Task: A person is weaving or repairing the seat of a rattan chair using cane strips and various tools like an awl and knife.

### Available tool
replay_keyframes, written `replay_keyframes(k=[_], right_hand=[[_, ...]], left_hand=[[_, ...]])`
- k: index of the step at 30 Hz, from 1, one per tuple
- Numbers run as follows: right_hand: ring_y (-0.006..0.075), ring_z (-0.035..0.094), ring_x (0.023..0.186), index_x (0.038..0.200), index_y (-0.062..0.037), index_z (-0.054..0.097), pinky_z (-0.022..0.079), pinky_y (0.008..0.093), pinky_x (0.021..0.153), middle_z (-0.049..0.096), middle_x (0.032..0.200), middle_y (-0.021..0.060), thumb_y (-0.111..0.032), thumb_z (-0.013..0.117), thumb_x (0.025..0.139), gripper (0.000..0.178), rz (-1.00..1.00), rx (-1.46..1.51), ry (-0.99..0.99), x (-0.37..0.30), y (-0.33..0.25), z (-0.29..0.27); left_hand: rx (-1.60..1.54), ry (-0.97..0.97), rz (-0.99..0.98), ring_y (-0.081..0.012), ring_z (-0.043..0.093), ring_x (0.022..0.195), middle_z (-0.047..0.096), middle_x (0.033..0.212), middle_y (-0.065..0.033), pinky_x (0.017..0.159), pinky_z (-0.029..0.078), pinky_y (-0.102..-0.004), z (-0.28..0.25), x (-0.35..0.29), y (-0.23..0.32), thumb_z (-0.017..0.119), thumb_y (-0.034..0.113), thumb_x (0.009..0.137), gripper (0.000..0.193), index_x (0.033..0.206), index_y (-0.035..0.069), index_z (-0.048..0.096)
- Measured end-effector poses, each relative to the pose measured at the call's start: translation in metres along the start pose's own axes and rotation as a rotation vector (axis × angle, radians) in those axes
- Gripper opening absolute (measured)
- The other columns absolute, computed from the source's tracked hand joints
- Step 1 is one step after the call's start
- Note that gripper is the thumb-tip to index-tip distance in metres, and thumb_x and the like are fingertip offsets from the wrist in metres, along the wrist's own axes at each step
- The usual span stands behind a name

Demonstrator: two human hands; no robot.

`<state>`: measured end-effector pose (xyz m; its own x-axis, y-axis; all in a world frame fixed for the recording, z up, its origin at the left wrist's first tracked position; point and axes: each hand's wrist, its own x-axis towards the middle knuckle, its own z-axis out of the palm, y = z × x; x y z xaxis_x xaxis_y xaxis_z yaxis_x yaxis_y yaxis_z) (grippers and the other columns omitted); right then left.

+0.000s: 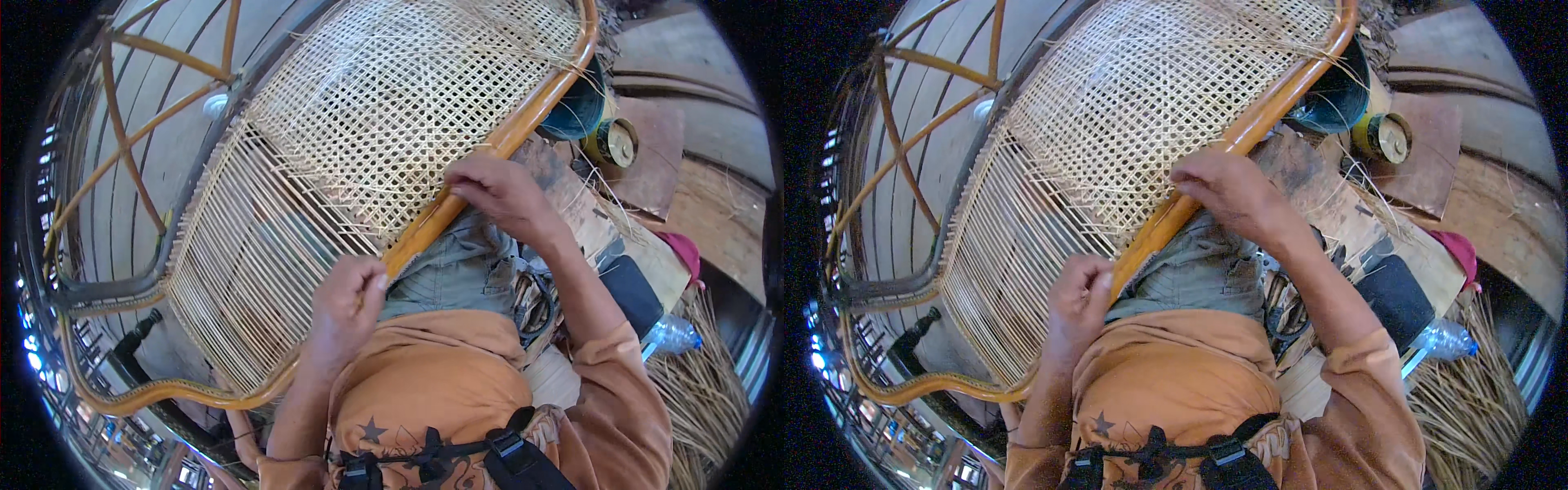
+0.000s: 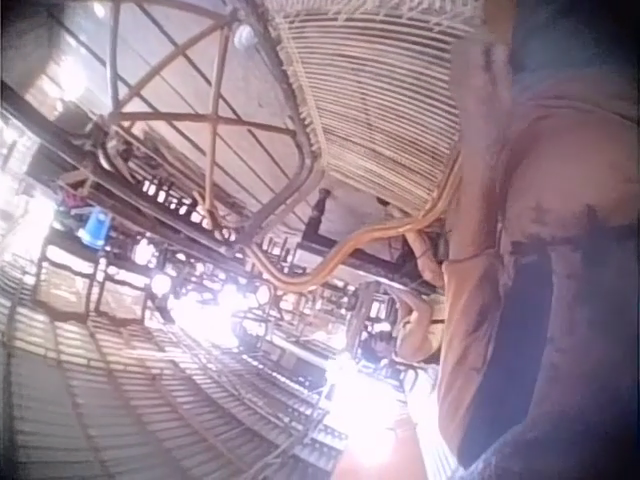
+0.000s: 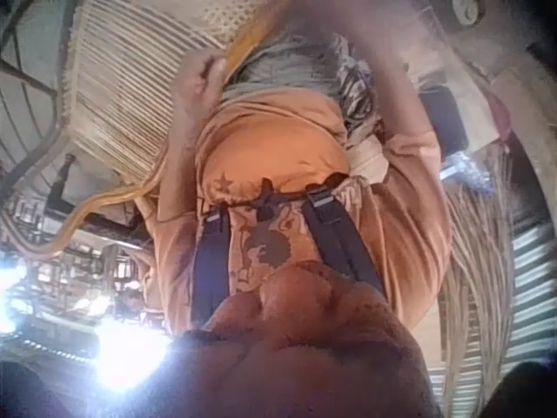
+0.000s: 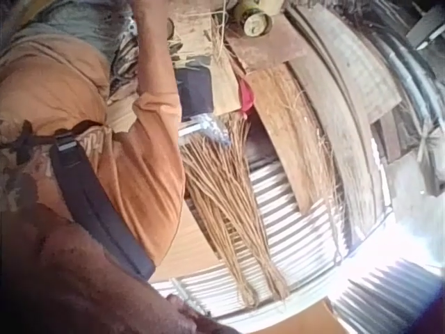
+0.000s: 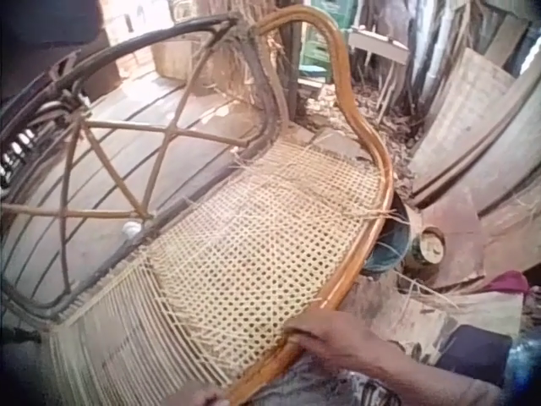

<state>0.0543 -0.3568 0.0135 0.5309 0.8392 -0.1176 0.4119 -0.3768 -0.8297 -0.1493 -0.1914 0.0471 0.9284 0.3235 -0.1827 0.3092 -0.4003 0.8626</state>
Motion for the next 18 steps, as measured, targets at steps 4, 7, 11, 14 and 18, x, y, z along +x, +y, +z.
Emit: replay_keyframes(k=[4, 7, 11, 14, 18], right_hand=[[0.0263, 0.059, 0.078, 0.093, -0.0038, 0.061, 0.047, 0.0332, 0.070, 0.060, 0.084, 0.0109, -0.012, 0.059, 0.082, 0.013, -0.030, -0.194, -0.241, 0.028, 0.008, 0.010], [0.0277, 0.059, 0.080, 0.092, -0.0044, 0.062, 0.047, 0.0350, 0.071, 0.061, 0.085, 0.0109, -0.012, 0.058, 0.083, 0.013, -0.029, -0.215, -0.324, 0.034, -0.003, 0.006], [0.0300, 0.059, 0.082, 0.091, -0.0082, 0.064, 0.047, 0.0382, 0.071, 0.061, 0.084, 0.0118, -0.016, 0.056, 0.083, 0.014, -0.065, -0.285, -0.398, 0.038, 0.000, 0.008], [0.0317, 0.060, 0.084, 0.092, -0.0110, 0.064, 0.048, 0.0407, 0.072, 0.061, 0.086, 0.0123, -0.021, 0.055, 0.083, 0.016, -0.042, -0.343, -0.417, 0.037, -0.007, 0.009], [0.0310, 0.060, 0.084, 0.091, -0.0126, 0.063, 0.049, 0.0407, 0.072, 0.059, 0.089, 0.0109, -0.021, 0.055, 0.084, 0.014, -0.044, -0.414, -0.383, 0.035, -0.006, 0.011]], left_hand=[[0.068, -0.023, 0.036, -0.0251, 0.058, 0.068, 0.058, 0.079, -0.0107, 0.063, 0.048, -0.0335, 0.014, -0.032, -0.016, 0.063, 0.004, 0.079, 0.011, 0.089, 0.004, 0.058], [0.148, 0.015, 0.071, -0.0271, 0.058, 0.069, 0.058, 0.076, -0.0099, 0.063, 0.048, -0.0358, 0.020, -0.038, -0.022, 0.064, 0.007, 0.077, 0.012, 0.088, 0.005, 0.058], [0.189, 0.014, 0.062, -0.0269, 0.058, 0.069, 0.057, 0.076, -0.0095, 0.063, 0.047, -0.0360, 0.024, -0.037, -0.023, 0.064, 0.008, 0.077, 0.013, 0.089, 0.006, 0.057], [0.171, 0.017, 0.099, -0.0267, 0.058, 0.070, 0.057, 0.078, -0.0109, 0.061, 0.046, -0.0346, 0.026, -0.037, -0.026, 0.063, 0.005, 0.077, 0.014, 0.090, 0.004, 0.058], [0.193, 0.011, 0.119, -0.0264, 0.059, 0.071, 0.058, 0.079, -0.0112, 0.062, 0.047, -0.0355, 0.026, -0.037, -0.026, 0.064, 0.005, 0.077, 0.016, 0.091, 0.003, 0.057]])
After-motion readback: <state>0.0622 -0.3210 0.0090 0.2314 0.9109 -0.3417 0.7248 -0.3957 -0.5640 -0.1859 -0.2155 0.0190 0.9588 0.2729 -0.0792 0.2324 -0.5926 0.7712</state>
